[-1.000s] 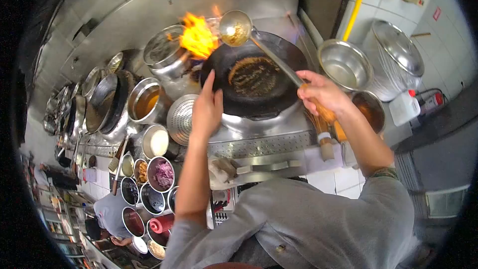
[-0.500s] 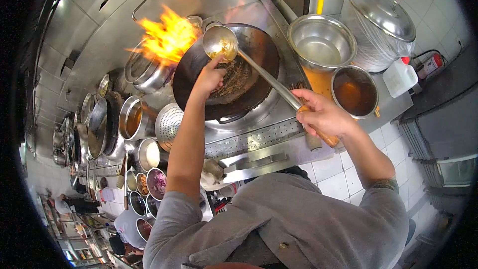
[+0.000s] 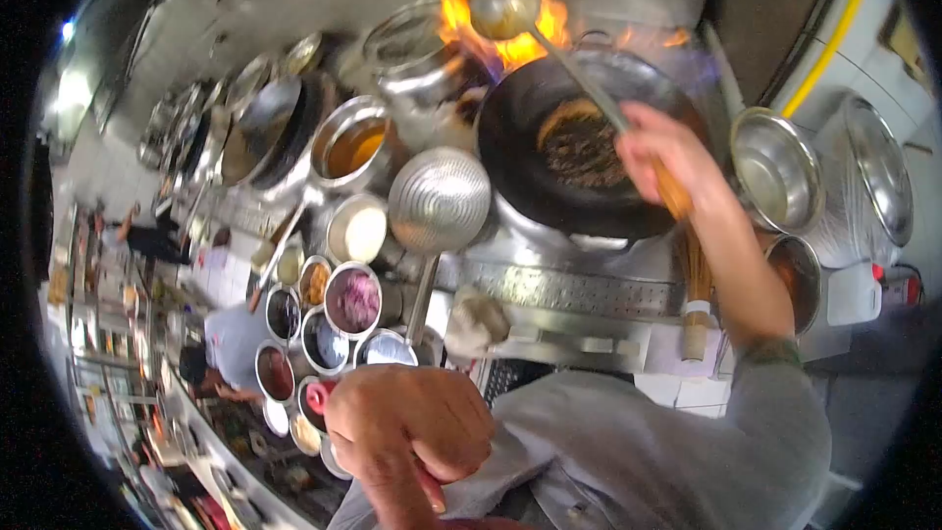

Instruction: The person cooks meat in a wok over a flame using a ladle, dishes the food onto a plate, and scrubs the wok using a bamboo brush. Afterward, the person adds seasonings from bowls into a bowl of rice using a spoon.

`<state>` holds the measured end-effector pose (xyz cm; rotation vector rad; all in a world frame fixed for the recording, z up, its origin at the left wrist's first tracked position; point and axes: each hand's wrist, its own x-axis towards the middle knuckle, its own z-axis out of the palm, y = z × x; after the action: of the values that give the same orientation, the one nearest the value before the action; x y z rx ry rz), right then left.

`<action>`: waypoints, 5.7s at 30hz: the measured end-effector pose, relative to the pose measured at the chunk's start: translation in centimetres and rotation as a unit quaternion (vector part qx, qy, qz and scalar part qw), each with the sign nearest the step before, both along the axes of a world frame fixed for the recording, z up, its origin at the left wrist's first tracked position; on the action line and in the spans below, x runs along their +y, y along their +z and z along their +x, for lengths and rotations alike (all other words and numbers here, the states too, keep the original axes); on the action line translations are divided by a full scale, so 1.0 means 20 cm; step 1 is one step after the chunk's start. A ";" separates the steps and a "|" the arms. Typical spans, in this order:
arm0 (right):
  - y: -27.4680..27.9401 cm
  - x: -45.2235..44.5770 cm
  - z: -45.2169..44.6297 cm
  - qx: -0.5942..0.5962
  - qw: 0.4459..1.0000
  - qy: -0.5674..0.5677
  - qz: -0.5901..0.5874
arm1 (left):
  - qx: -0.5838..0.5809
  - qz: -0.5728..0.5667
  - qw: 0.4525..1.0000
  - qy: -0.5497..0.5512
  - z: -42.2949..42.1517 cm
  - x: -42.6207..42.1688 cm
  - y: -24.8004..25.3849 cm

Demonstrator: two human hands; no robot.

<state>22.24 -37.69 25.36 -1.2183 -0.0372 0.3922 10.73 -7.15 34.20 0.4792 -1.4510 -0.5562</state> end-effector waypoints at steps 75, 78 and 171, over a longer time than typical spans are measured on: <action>0.08 1.24 1.26 0.217 0.901 0.065 0.369 | 0.164 0.403 0.424 0.794 -0.71 0.61 -0.70; 0.21 1.14 1.06 0.191 0.871 0.100 0.442 | 0.142 0.395 0.516 0.747 -0.49 0.63 -0.69; -0.13 -0.24 0.04 -0.212 0.631 0.007 -0.746 | -0.452 0.720 0.172 0.497 0.62 -0.19 0.05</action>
<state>22.98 -42.43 22.70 -2.9843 -0.1436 0.0402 23.14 -10.85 35.29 3.5115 -0.4976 -0.2578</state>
